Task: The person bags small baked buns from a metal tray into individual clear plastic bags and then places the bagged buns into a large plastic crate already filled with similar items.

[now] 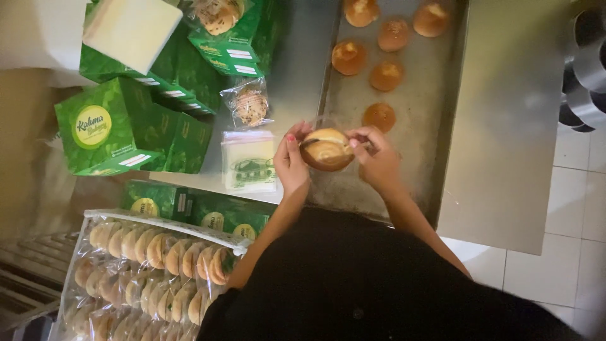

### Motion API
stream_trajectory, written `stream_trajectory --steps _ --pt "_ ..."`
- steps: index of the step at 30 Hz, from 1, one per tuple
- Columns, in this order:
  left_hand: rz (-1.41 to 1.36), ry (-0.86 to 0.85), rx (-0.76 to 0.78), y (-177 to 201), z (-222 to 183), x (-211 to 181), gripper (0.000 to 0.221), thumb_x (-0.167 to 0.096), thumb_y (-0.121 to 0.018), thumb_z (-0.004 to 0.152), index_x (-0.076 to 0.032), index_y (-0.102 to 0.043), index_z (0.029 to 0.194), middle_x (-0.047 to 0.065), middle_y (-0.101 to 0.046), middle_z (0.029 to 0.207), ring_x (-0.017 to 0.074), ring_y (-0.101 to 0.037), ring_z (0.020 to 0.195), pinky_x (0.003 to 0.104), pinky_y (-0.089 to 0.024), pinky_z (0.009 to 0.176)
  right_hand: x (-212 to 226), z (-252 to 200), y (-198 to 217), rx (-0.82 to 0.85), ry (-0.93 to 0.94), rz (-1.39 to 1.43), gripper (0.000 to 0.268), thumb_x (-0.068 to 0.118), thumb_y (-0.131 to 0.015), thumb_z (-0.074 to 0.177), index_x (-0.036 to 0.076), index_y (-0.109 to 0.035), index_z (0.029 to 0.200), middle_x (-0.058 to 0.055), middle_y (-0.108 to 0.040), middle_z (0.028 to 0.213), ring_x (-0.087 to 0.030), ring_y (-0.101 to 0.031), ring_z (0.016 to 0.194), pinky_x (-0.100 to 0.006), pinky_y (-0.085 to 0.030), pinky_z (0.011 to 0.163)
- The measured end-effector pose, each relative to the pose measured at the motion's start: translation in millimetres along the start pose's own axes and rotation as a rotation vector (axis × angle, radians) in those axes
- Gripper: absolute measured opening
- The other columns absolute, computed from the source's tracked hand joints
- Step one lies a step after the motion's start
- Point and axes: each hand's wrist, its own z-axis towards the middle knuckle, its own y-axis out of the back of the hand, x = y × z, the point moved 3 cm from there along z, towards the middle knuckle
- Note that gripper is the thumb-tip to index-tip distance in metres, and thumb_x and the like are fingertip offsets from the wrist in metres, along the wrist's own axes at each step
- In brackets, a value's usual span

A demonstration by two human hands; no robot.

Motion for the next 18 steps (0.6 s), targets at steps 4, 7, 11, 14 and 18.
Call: stream_trajectory --steps 4,7,11,14,18 --pt "0.106 -0.006 0.027 -5 -6 2 0.044 -0.025 -0.038 0.114 0.005 -0.066 0.13 0.016 -0.073 0.122 0.0248 -0.07 0.116 0.037 -0.055 0.107 -1 0 3 -0.051 -0.124 0.094 0.011 0.008 -0.067 0.099 0.004 -0.068 0.109 -0.003 -0.068 0.107 -0.012 -0.062 0.092 -0.026 -0.053 0.084" --pt "0.129 0.038 0.034 -9 -10 -2 0.042 -0.023 -0.039 0.115 0.005 -0.067 0.129 0.017 -0.072 0.124 0.0265 -0.067 0.118 0.038 -0.051 0.108 16 0 8 -0.122 -0.045 -0.042 0.013 0.01 -0.071 0.1 0.003 -0.07 0.11 -0.005 -0.067 0.101 -0.013 -0.058 0.085 -0.027 -0.048 0.079" --pt "0.173 -0.082 0.119 -19 -11 -12 0.038 -0.02 -0.042 0.113 0.004 -0.068 0.128 0.017 -0.068 0.135 0.0271 -0.062 0.131 0.038 -0.046 0.116 28 -1 16 -0.221 0.128 -0.085 0.012 0.012 -0.07 0.102 0.003 -0.073 0.11 -0.006 -0.068 0.106 -0.013 -0.061 0.095 -0.028 -0.051 0.084" --pt "0.223 -0.114 0.145 -21 -12 -17 0.037 -0.019 -0.043 0.113 0.002 -0.07 0.127 0.017 -0.067 0.137 0.0274 -0.06 0.134 0.038 -0.044 0.118 41 -2 19 -0.19 0.18 -0.115 0.01 0.011 -0.071 0.104 0.003 -0.073 0.11 -0.006 -0.067 0.106 -0.014 -0.061 0.096 -0.028 -0.051 0.086" --pt "0.241 -0.164 0.156 -25 -14 -25 0.036 -0.018 -0.043 0.113 0.001 -0.071 0.126 0.015 -0.068 0.136 0.0285 -0.061 0.134 0.039 -0.042 0.118 49 -7 22 -0.246 0.2 -0.129 0.011 0.008 -0.07 0.104 -0.001 -0.07 0.111 -0.007 -0.063 0.109 -0.015 -0.059 0.098 -0.029 -0.048 0.089"
